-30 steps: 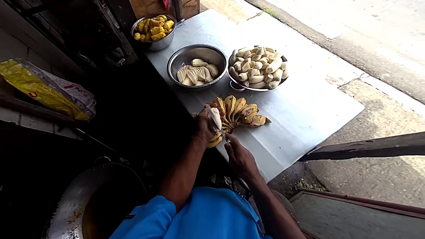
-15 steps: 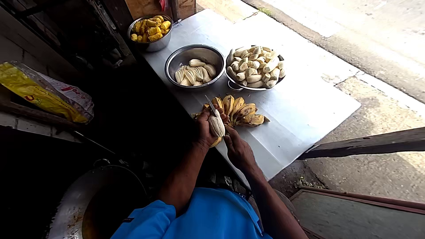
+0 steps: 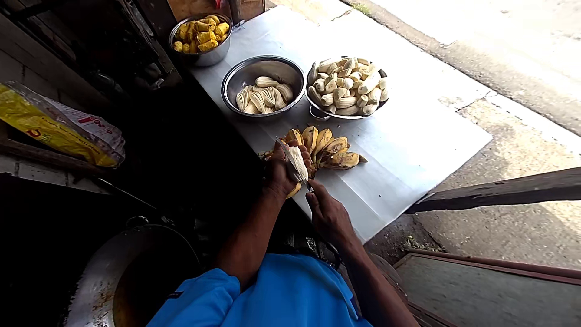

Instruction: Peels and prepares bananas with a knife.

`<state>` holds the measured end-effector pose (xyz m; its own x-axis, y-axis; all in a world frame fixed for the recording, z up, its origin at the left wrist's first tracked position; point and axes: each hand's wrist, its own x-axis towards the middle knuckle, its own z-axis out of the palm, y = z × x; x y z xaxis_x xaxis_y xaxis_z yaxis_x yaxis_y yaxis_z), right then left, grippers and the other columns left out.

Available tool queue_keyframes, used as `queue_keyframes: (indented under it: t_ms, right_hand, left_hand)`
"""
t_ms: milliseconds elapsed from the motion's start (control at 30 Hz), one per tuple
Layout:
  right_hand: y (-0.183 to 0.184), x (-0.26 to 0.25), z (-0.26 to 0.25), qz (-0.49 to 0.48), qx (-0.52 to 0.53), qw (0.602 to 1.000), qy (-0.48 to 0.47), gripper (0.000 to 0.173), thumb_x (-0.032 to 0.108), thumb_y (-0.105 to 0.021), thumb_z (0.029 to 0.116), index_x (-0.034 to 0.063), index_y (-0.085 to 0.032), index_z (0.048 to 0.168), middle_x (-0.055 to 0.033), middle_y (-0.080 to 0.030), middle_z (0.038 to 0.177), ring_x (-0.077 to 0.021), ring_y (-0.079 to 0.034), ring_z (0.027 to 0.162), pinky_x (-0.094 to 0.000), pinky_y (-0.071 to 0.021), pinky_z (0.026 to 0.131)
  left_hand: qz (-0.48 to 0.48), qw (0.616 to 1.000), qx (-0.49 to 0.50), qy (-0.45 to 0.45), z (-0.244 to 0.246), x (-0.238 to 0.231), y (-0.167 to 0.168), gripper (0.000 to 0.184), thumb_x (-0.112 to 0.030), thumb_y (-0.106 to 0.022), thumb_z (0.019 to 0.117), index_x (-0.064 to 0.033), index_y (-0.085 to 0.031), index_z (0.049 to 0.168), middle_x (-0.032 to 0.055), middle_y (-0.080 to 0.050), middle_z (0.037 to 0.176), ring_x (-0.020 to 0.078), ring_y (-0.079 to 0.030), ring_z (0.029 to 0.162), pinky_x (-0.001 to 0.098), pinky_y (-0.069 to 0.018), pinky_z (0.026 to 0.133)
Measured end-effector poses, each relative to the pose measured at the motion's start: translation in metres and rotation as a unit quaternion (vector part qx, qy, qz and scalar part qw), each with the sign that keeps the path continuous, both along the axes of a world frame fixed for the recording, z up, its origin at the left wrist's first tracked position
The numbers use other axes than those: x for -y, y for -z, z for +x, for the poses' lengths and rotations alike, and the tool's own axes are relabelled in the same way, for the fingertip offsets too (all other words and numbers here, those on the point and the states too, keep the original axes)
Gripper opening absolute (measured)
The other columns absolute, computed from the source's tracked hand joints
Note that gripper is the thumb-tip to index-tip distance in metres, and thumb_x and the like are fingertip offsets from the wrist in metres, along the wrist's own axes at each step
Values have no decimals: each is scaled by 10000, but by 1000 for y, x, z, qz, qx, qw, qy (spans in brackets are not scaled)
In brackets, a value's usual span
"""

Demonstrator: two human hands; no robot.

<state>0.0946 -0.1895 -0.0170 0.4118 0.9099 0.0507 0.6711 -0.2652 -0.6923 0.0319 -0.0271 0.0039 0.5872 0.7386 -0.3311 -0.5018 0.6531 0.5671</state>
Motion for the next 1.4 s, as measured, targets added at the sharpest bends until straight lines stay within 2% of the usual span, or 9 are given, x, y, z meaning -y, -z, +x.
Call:
queue_keyframes:
  t_ms: [67, 267, 367, 467, 600, 767, 1000, 1167, 1400]
  right_hand:
    - [1, -6, 2, -4, 3, 1000, 12, 484, 435, -312, 1106, 182, -520, 1463, -102, -711, 942, -280, -697, 826, -521, -557, 737]
    - [11, 19, -6, -16, -3, 1000, 5, 507, 417, -305, 1100, 145, -544, 1455, -83, -711, 921, -256, -689, 776, -496, -558, 665]
    - [9, -3, 3, -18, -7, 1000, 12, 492, 420, -308, 1104, 157, -538, 1450, -111, -706, 920, -287, -690, 809, -527, -550, 719]
    - [9, -22, 11, -16, -1, 1000, 25, 476, 437, -294, 1110, 197, -506, 1463, -125, -720, 955, -322, -715, 888, -565, -557, 772]
    - [7, 7, -1, -9, -25, 1000, 9, 477, 412, -321, 1102, 168, -541, 1448, -86, -700, 908, -243, -675, 759, -493, -553, 687]
    - [3, 49, -21, 27, -45, 998, -23, 520, 428, -312, 1103, 124, -554, 1448, -33, -711, 918, -150, -659, 706, -401, -570, 634]
    - [-1, -1, -3, -11, -10, 1000, 9, 485, 432, -312, 1104, 158, -546, 1429, -93, -689, 862, -266, -674, 760, -510, -544, 696]
    - [8, 17, -9, -21, -8, 1000, 8, 504, 434, -296, 1100, 171, -540, 1453, -70, -705, 898, -244, -682, 752, -489, -554, 660]
    - [8, -15, 5, -36, -10, 999, 21, 475, 444, -295, 1107, 168, -542, 1404, -118, -703, 906, -311, -699, 841, -549, -546, 741]
  left_hand:
    - [13, 1000, -5, 14, -2, 13, -2, 423, -350, -222, 1095, -144, -577, 1194, 70, -689, 975, 177, -694, 795, 318, -586, 683]
    - [35, 999, -3, -7, -11, 6, -10, 377, -299, -239, 1084, -161, -581, 1163, 37, -670, 955, 168, -677, 804, 346, -586, 733]
    - [52, 999, -1, 0, -9, 13, -8, 373, -301, -255, 1083, -166, -590, 1175, 36, -672, 975, 184, -684, 850, 400, -589, 828]
    - [49, 998, -26, 8, -5, 18, -8, 406, -328, -233, 1084, -165, -566, 1249, 57, -675, 1007, 191, -686, 861, 387, -583, 814]
    - [7, 1000, 21, -10, -1, -5, -9, 374, -279, -228, 1090, -123, -563, 1150, 63, -667, 920, 211, -691, 830, 418, -594, 814]
    - [-4, 999, 22, -34, -9, -30, -9, 373, -277, -231, 1095, -80, -525, 1214, 108, -654, 937, 216, -687, 795, 365, -601, 735]
    - [20, 1000, 5, 15, -4, 8, -6, 425, -357, -217, 1104, -151, -582, 1171, 53, -678, 960, 173, -688, 809, 333, -591, 722]
    - [17, 1000, 3, 5, -9, 9, -14, 395, -327, -224, 1092, -158, -576, 1155, 42, -663, 939, 172, -678, 794, 351, -590, 741]
    - [52, 997, -54, -7, -7, 18, -11, 421, -315, -226, 1075, -152, -565, 1265, 70, -678, 1042, 206, -687, 888, 407, -578, 828]
